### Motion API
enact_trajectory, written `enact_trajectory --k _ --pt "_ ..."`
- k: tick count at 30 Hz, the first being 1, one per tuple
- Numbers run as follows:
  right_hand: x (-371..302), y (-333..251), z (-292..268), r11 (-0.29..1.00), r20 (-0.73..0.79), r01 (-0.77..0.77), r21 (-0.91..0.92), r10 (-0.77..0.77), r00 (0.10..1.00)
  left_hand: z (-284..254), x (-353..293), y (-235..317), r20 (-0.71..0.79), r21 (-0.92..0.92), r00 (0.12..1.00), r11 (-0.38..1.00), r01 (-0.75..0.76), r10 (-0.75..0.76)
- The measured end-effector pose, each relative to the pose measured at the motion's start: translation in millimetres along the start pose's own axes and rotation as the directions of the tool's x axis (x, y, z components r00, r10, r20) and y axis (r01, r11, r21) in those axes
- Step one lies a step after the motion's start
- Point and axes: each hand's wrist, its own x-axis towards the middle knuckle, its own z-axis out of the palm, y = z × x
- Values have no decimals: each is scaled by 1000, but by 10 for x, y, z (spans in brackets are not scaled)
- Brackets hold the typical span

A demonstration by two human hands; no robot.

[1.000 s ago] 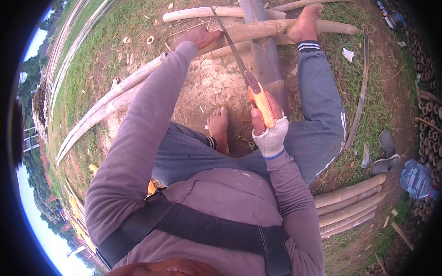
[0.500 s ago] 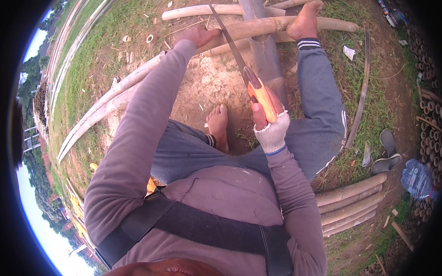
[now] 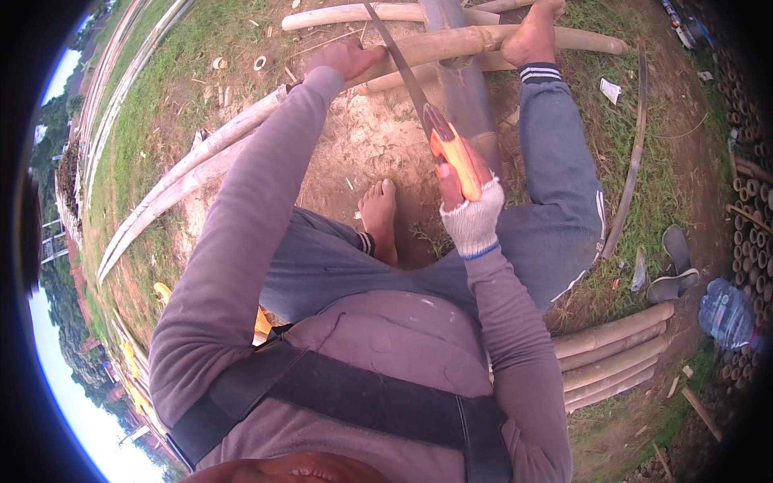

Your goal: The person uses a hand saw to cut bamboo poles into shorter sections. They position each pole on a support, saw through it, and then move the cut pieces aside to continue with the next pole.

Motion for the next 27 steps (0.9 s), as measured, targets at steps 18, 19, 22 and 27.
enact_trajectory --k 18,19,22,27 --pt "55 143 19 987 31 -98 131 95 995 -22 -104 0 -6 1 1000 1000 19 -19" --pt "53 161 13 988 29 -92 126 89 996 -29 -97 11 5 4 1000 1000 15 -15" --pt "47 160 11 986 27 -90 137 87 996 -17 -85 13 15 0 1000 1000 1 -1" --pt "41 173 -8 986 30 -85 143 82 996 -9 -84 26 12 -8 1000 1000 1 -1"
